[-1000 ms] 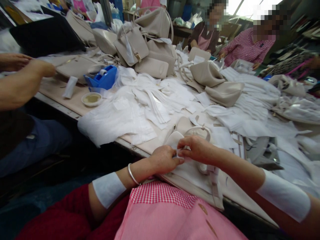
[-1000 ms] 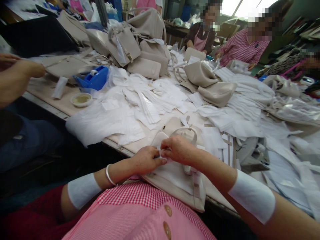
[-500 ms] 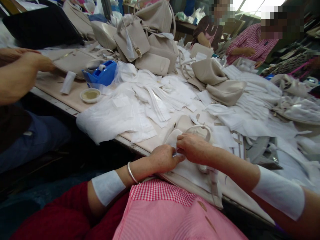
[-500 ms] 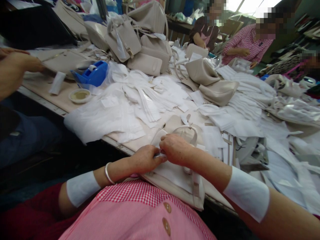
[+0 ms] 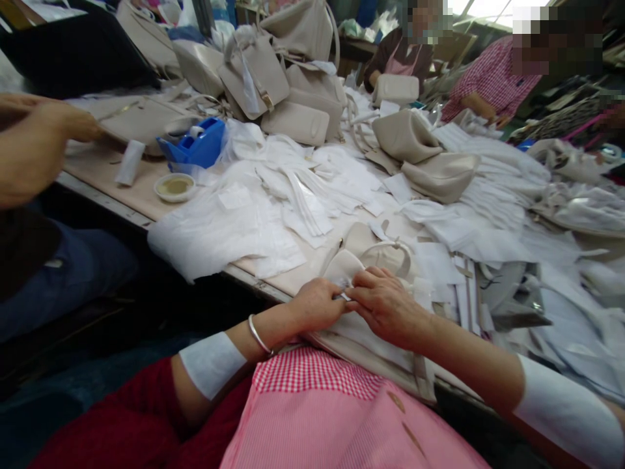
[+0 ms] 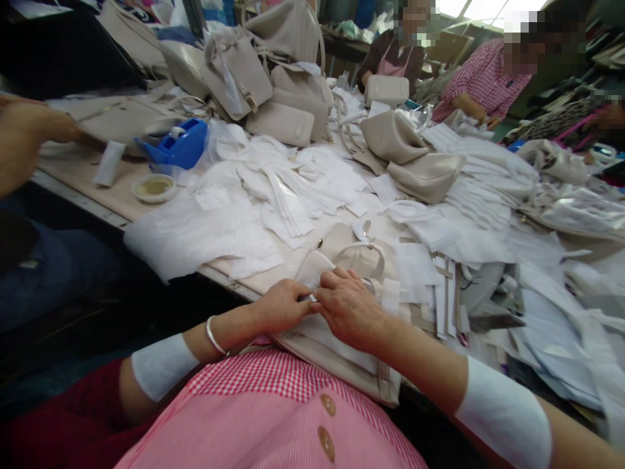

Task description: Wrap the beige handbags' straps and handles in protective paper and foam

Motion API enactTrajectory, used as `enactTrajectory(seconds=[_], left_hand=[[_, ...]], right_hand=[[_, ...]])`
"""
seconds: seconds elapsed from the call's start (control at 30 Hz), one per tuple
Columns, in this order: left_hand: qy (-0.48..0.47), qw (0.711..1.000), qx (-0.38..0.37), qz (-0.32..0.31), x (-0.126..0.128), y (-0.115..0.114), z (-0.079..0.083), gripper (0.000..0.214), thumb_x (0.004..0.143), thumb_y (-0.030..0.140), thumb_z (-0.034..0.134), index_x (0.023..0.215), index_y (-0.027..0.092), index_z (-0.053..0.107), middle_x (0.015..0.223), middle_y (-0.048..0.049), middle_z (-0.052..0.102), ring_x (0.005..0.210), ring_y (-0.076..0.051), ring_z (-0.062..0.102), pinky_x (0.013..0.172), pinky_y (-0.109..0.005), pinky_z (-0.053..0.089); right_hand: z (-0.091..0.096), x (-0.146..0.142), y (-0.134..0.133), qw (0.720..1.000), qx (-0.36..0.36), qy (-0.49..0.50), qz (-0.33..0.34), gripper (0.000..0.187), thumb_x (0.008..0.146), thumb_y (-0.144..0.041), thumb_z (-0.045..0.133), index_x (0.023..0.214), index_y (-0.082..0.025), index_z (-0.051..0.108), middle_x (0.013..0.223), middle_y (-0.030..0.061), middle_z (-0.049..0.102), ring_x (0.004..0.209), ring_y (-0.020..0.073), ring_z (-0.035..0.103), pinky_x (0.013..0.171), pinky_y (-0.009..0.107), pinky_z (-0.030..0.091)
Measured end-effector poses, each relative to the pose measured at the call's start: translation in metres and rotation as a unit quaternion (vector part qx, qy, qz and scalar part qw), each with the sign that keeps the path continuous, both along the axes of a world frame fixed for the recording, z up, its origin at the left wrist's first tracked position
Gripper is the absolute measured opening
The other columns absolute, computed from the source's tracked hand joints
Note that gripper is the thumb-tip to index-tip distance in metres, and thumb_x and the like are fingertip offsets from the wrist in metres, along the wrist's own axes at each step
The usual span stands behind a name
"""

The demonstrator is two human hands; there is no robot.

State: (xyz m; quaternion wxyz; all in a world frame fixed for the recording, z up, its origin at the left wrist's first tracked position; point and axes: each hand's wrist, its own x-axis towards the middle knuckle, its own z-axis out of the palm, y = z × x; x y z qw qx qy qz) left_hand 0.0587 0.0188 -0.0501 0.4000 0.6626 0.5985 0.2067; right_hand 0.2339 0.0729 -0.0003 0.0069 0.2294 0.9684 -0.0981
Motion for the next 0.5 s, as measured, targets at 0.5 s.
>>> enactTrajectory(seconds=[0.5], left_hand=[[-0.266, 0.954, -0.138, -0.017, -0.008, -0.001, 0.0, 0.03, 0.081, 0.044, 0.06, 0.079, 0.014, 0.064, 0.062, 0.0034, 0.052, 0.056, -0.01, 0.045, 0.054, -0.024, 0.036]], right_hand=[[-0.032, 0.02, -0.023, 0.979, 0.152, 0.135, -0.015, 0.028, 0.097, -0.016, 0.053, 0.123, -0.017, 0.063, 0.131, 0.0054, 0.065, 0.13, 0.0283, 0.045, 0.107, 0.047, 0.03]])
